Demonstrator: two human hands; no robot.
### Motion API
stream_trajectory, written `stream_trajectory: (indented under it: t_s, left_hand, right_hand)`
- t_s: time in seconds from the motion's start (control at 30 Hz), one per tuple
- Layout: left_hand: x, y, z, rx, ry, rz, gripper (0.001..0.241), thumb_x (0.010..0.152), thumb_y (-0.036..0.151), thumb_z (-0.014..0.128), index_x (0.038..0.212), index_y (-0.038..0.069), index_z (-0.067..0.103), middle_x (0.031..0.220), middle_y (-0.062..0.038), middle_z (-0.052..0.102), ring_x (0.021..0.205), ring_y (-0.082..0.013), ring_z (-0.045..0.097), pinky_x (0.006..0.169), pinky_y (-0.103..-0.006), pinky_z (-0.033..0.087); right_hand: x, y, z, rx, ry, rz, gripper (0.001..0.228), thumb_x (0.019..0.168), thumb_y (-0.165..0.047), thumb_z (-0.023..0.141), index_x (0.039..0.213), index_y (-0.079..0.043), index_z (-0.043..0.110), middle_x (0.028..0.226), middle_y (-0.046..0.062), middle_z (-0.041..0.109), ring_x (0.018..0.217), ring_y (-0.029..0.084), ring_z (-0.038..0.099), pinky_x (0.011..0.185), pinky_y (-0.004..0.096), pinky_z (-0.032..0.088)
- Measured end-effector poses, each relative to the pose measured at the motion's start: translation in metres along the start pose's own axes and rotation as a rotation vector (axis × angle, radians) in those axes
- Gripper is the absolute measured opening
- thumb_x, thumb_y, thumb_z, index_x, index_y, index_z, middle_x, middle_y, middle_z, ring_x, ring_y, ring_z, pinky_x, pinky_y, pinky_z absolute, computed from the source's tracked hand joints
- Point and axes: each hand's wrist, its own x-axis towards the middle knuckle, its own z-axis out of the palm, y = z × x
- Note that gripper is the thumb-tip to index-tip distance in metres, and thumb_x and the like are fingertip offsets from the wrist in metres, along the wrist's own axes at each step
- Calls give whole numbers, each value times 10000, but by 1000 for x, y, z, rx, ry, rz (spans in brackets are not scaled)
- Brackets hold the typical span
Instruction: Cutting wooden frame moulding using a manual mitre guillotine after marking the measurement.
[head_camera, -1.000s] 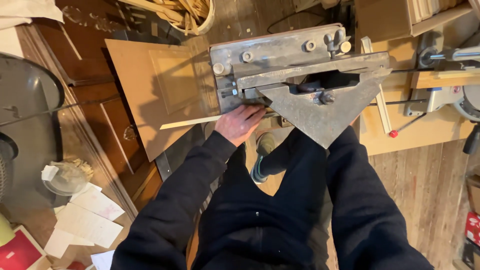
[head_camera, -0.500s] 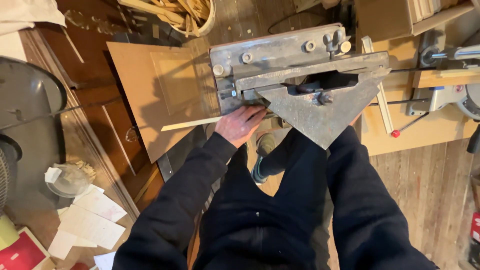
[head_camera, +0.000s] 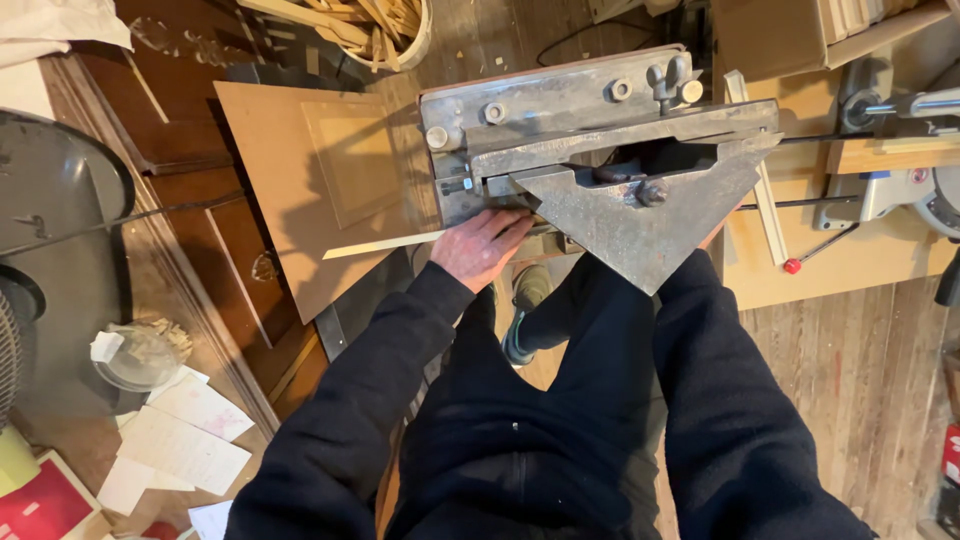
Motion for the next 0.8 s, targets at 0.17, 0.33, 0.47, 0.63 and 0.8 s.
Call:
stream_trajectory:
  t_s: [0.17,0.33,0.47,0.63,0.8]
  left_hand:
    - [3,1,-3,2,24,-5,336,898,134,721,1233,101,715,1178,-12,683,976,-194,666,791,-324,573]
    - [4,2,-5,-23,46,-5,295,908,129,730,1201,97,727,1149,-25,700,954,-213,664,787,-342,573]
    - [4,6,-3,-47,87,-62,293,875,121,742,1168,130,736,1118,-17,711,958,-212,682,766,-358,585]
    - [6,6,-3,-45,126,-78,299,867,110,749,1164,147,738,1108,1,716,951,-195,691,750,-362,598]
    - [4,4,-1,-30,75,-89,274,879,148,747,1152,133,730,1156,0,727,952,-207,692,770,-352,585]
  right_hand:
    - [2,0,3,-28,25,-5,974,761,-786,236,1404,-101,493,1186,213,656,1051,398,670,1013,562,513]
    - [81,0,-154,-134,56,-332,601,1148,-538,434,1426,-6,472,1287,151,573,1150,294,621,1041,490,536]
    - [71,-8,-121,-1464,532,-978,451,1188,-349,453,1181,61,640,1064,254,645,960,381,554,888,492,460]
    - [58,-13,-74,-1490,444,-1069,518,1114,-331,432,899,60,696,830,207,711,754,389,653,730,480,482]
    - [56,-10,-75,-1626,506,-1121,489,1148,-321,436,994,46,721,895,259,710,829,433,610,739,504,454]
